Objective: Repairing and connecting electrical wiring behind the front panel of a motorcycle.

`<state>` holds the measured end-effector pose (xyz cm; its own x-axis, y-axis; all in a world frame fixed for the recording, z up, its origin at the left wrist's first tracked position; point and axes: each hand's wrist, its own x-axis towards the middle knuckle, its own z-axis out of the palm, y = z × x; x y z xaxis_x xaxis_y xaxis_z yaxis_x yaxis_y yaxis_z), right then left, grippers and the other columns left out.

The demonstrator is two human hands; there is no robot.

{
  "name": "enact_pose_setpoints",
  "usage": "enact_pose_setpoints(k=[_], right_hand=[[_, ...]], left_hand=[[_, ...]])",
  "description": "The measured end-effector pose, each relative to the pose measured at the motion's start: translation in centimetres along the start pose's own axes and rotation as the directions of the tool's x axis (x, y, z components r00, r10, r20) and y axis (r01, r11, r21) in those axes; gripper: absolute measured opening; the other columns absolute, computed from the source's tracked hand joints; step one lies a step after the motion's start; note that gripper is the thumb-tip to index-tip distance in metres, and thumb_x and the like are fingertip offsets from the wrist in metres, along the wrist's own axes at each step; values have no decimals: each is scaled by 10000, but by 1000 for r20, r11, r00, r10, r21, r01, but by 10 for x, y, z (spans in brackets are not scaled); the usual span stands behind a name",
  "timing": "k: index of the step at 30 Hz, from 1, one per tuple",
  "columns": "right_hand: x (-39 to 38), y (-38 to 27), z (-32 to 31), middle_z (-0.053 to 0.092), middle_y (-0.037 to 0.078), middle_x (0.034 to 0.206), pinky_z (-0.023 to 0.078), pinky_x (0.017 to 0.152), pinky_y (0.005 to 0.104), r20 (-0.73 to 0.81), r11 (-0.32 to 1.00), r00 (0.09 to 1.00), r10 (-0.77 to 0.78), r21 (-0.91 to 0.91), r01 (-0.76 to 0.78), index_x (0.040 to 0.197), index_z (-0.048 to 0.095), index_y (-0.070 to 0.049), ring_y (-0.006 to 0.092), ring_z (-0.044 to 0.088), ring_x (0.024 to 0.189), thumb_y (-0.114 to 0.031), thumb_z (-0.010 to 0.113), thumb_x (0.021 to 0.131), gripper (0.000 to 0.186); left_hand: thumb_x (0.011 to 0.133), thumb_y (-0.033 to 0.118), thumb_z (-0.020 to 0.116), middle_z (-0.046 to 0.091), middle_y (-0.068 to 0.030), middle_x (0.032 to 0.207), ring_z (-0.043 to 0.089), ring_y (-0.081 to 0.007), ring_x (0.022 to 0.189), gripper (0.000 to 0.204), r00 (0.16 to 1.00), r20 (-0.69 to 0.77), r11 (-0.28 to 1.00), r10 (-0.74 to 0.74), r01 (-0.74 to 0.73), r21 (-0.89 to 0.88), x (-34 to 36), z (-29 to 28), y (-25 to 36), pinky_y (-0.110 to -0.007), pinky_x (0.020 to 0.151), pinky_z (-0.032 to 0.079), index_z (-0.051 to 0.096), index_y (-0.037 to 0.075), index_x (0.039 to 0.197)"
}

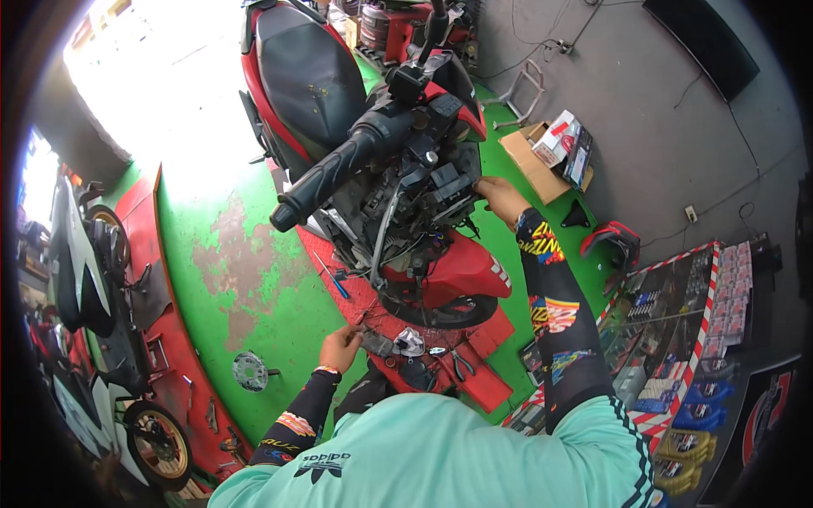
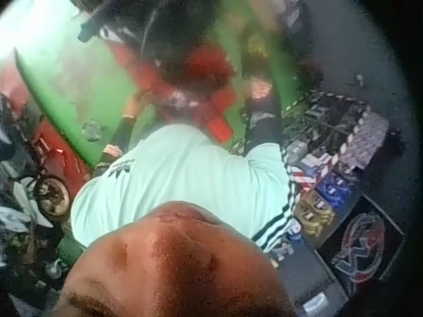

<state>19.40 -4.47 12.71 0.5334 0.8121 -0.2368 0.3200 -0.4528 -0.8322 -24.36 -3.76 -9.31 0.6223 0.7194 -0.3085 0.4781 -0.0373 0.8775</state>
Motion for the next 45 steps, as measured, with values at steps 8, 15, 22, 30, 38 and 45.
enact_pose_setpoints(k=[8,15,22,30,38,45], right_hand=[[9,10,13,637,126,1147,541,760,434,13,989,991,132,-65,-131,1136,631,-11,254,591,1075,-297,445,979,375],[-9,5,15,686,175,1021,533,764,333,-129,949,983,-134,-303,90,1125,661,13,246,665,918,-278,487,986,366],[-50,123,31,724,112,1003,527,829,344,-485,944,857,176,331,-7,1211,659,-28,236,682,911,-223,531,993,319],[-7,195,72,581,180,1321,445,1054,468,-428,885,900,-85,-448,-129,1272,650,-155,357,544,1240,-271,693,864,426],[4,202,63,673,175,1082,514,886,477,-386,802,921,-55,-567,-190,1100,730,-123,380,639,1012,-306,645,913,274],[-4,213,117,668,181,964,529,837,475,-524,949,831,-186,-316,13,1091,722,-93,381,658,930,-232,684,882,254]], left_hand=[[973,136,604,722,-92,820,676,-136,731,236,1000,2,999,28,-28,-20,11,-42,-28,-289,670,541,685,-27,1123],[972,142,612,726,-91,836,672,-138,731,248,999,18,996,29,-27,-83,29,-53,-19,-298,680,541,678,-19,1147],[997,138,584,720,-96,900,668,-141,771,256,989,115,991,90,-78,-106,39,-53,-5,-295,708,547,665,-26,1177],[980,132,599,725,-99,908,678,-145,780,272,982,187,1000,1,-4,18,41,-69,-5,-294,715,550,654,-19,1199],[974,131,599,733,-117,927,683,-150,772,292,980,158,987,-123,104,125,26,-92,-23,-297,716,553,641,-24,1218],[977,133,600,736,-117,934,687,-157,782,293,966,204,976,-156,119,182,35,-87,-25,-300,723,558,641,-22,1222]])
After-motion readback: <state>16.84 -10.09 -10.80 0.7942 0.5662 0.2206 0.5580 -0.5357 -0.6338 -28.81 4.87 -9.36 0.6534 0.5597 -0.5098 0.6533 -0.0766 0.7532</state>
